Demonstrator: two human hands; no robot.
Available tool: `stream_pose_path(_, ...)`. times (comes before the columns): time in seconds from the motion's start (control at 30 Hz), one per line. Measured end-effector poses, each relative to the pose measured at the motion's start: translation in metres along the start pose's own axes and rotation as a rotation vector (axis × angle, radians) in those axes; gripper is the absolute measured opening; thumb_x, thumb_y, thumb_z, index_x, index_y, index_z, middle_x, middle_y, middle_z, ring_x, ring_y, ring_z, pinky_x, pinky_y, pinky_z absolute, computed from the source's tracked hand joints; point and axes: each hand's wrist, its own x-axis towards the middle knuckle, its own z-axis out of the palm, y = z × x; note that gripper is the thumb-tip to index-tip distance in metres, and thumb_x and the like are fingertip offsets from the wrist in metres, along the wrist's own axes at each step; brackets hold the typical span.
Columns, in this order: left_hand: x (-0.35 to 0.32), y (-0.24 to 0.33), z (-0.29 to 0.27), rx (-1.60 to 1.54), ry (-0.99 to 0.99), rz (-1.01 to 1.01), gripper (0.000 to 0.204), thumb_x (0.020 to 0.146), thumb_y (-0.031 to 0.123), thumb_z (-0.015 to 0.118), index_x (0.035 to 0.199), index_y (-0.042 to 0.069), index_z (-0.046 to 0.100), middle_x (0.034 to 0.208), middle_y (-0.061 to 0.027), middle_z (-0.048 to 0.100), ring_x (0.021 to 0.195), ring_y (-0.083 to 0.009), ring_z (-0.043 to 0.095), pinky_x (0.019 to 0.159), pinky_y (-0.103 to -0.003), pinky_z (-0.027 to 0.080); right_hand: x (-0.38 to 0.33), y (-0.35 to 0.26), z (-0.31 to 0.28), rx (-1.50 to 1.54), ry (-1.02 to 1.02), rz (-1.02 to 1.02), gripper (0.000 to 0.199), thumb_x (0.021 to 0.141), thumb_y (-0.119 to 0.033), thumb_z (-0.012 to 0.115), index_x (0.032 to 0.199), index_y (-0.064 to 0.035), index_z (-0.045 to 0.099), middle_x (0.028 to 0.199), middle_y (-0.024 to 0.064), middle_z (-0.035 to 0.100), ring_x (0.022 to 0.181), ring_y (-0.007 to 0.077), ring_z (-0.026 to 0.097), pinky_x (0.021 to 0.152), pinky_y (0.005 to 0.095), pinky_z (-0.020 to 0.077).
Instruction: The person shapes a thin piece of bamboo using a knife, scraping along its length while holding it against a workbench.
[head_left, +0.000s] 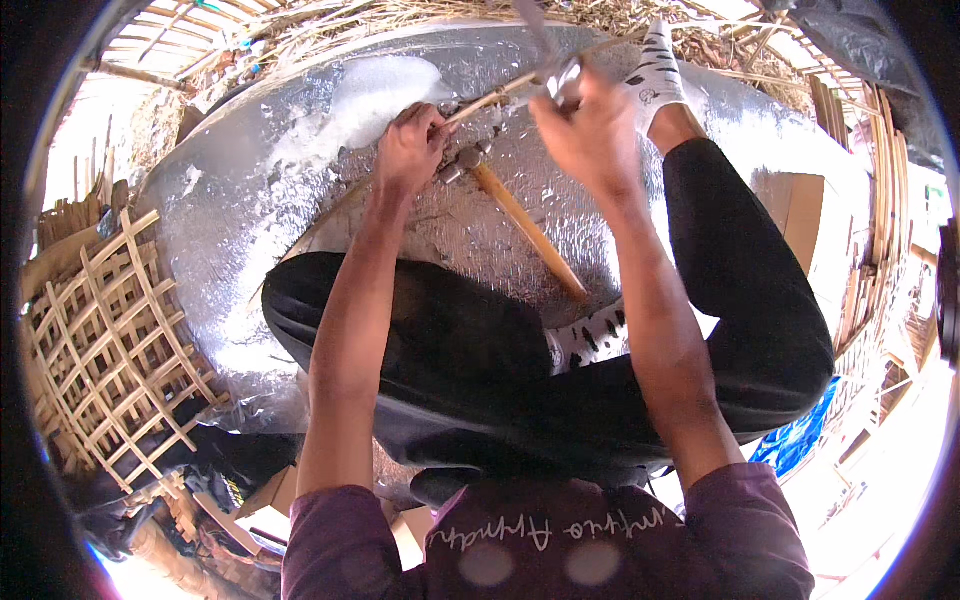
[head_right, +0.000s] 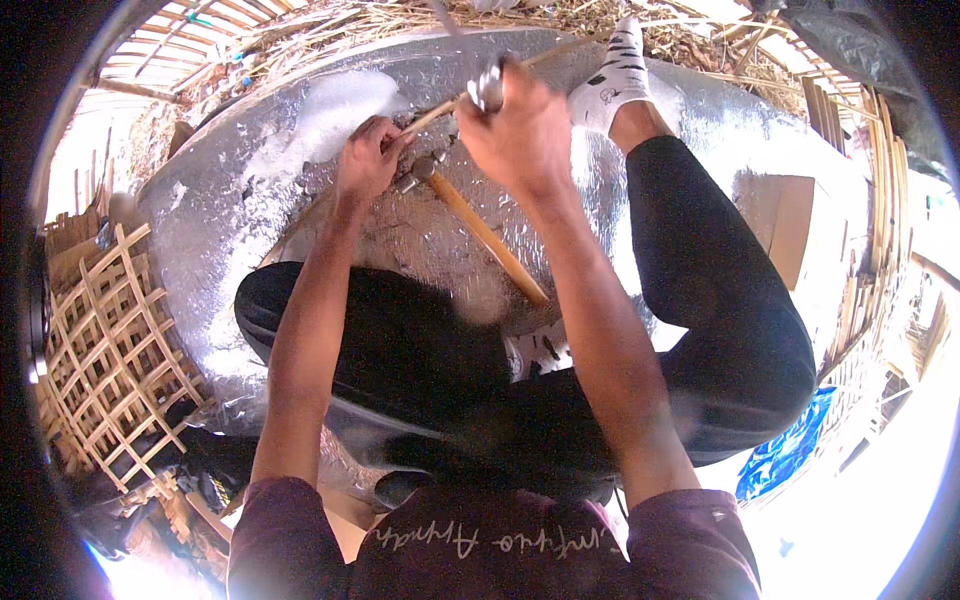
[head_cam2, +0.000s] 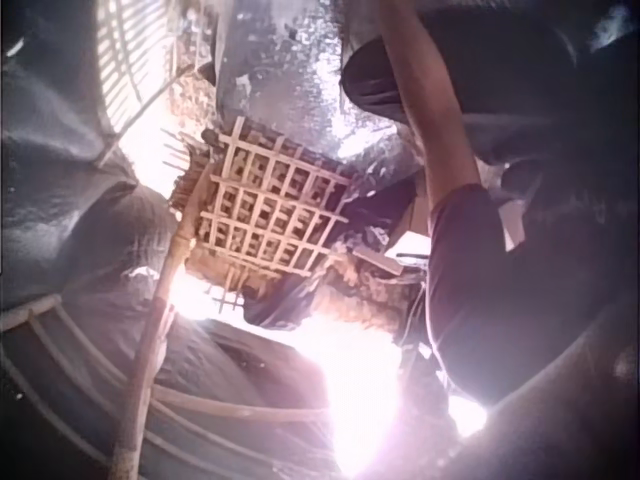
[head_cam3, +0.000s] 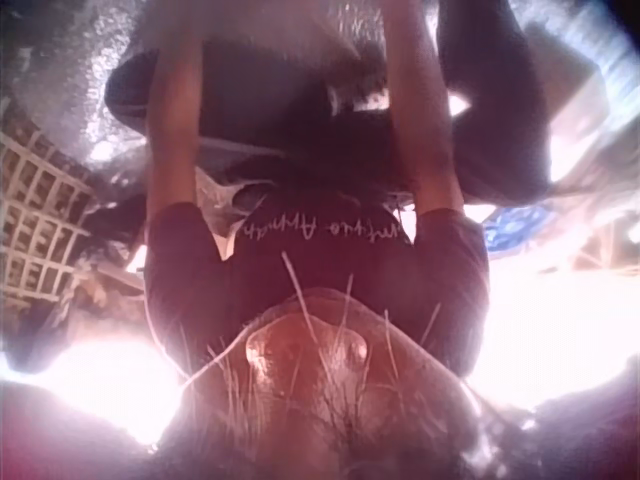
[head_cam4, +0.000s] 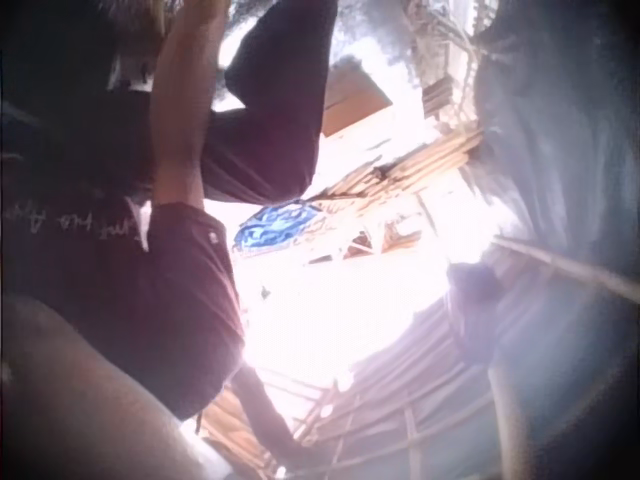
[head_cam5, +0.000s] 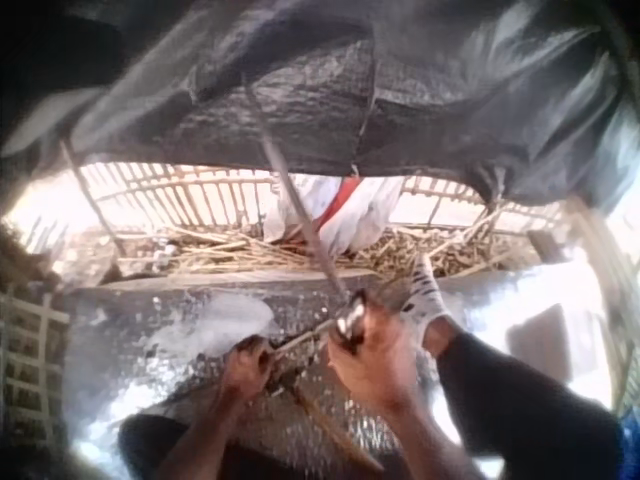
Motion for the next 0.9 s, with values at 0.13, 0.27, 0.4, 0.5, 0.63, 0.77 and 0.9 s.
stream_pose_path(0.13, 0.004, -0.002, -0.002, 0.014, 0.019, 0.01, 0.016, 0.083, 0.015, 0.07, 0.084, 0.004, 0.059, 0.082, -0.012, 0.064, 0.074, -0.0354, 0.064, 0.064, -0.045, 0.05, 0.003, -0.014, -0.014, 0.145, 0.056, 0.091, 0.024, 0.073, -0.018, 0.07, 0.083, -0.001, 0.056, 0.068, 0.0153, 0.066, 0.061, 0.0295, 0.068, 0.054, 0.0388, 0.0507)
stream_pose_path(0.27, 0.01, 0.011, 0.006, 0.002, 0.008, 0.026, 0.014, 0.082, 0.013, 0.069, 0.083, 0.004, 0.059, 0.084, -0.0114, 0.064, 0.076, -0.0343, 0.064, 0.066, -0.045, 0.05, -0.079, 0.083, 0.03, -0.183, -0.244, 0.299, 0.028, 0.078, -0.017, 0.066, 0.102, -0.0036, 0.063, 0.078, 0.0179, 0.069, 0.07, 0.0317, 0.069, 0.061, 0.044, 0.0538)
stream_pose_path(0.4, 0.006, 0.008, 0.001, -0.029, 0.016, 0.026, 0.014, 0.081, 0.013, 0.07, 0.082, 0.005, 0.059, 0.082, -0.0116, 0.062, 0.076, -0.0334, 0.062, 0.066, -0.044, 0.049, -0.043, 0.032, 0.015, -0.125, -0.33, 0.387, 0.026, 0.08, -0.016, 0.064, 0.1, 0.0002, 0.061, 0.075, 0.0156, 0.067, 0.062, 0.0231, 0.066, 0.054, 0.0355, 0.0521)
stream_pose_path(0.5, 0.006, 0.001, 0.002, -0.018, 0.011, 0.02, 0.014, 0.081, 0.014, 0.07, 0.083, 0.005, 0.059, 0.083, -0.012, 0.062, 0.076, -0.0339, 0.062, 0.066, -0.044, 0.049, -0.022, 0.01, 0.002, -0.024, -0.158, 0.257, 0.028, 0.079, -0.02, 0.064, 0.102, -0.0034, 0.063, 0.075, 0.0202, 0.067, 0.07, 0.0367, 0.068, 0.062, 0.0447, 0.0532)
stream_pose_path(0.63, 0.003, 0.002, 0.0, -0.014, 0.028, 0.0, 0.014, 0.081, 0.014, 0.07, 0.083, 0.006, 0.059, 0.083, -0.0116, 0.062, 0.076, -0.0345, 0.062, 0.067, -0.045, 0.05, -0.018, 0.006, 0.002, 0.046, -0.103, 0.265, 0.028, 0.078, -0.021, 0.064, 0.099, -0.0029, 0.063, 0.072, 0.0199, 0.066, 0.072, 0.0361, 0.068, 0.062, 0.0452, 0.0528)
stream_pose_path(0.77, 0.009, 0.012, 0.002, -0.019, 0.017, 0.017, 0.014, 0.081, 0.014, 0.07, 0.083, 0.006, 0.059, 0.084, -0.0119, 0.062, 0.08, -0.0351, 0.062, 0.071, -0.046, 0.05, -0.058, 0.071, 0.037, -0.268, -0.278, 0.232, 0.029, 0.08, -0.022, 0.066, 0.098, 0.0005, 0.061, 0.078, 0.0149, 0.068, 0.065, 0.0236, 0.068, 0.053, 0.0355, 0.0513)
stream_pose_path(0.9, 0.004, -0.005, 0.006, 0.05, 0.04, 0.023, 0.015, 0.08, 0.014, 0.07, 0.084, 0.005, 0.059, 0.086, -0.012, 0.062, 0.084, -0.0352, 0.062, 0.073, -0.047, 0.049, -0.039, 0.039, 0.02, -0.017, -0.344, 0.51, 0.035, 0.079, -0.02, 0.065, 0.11, -0.0034, 0.062, 0.075, 0.0137, 0.068, 0.066, 0.0266, 0.068, 0.057, 0.0368, 0.0549)
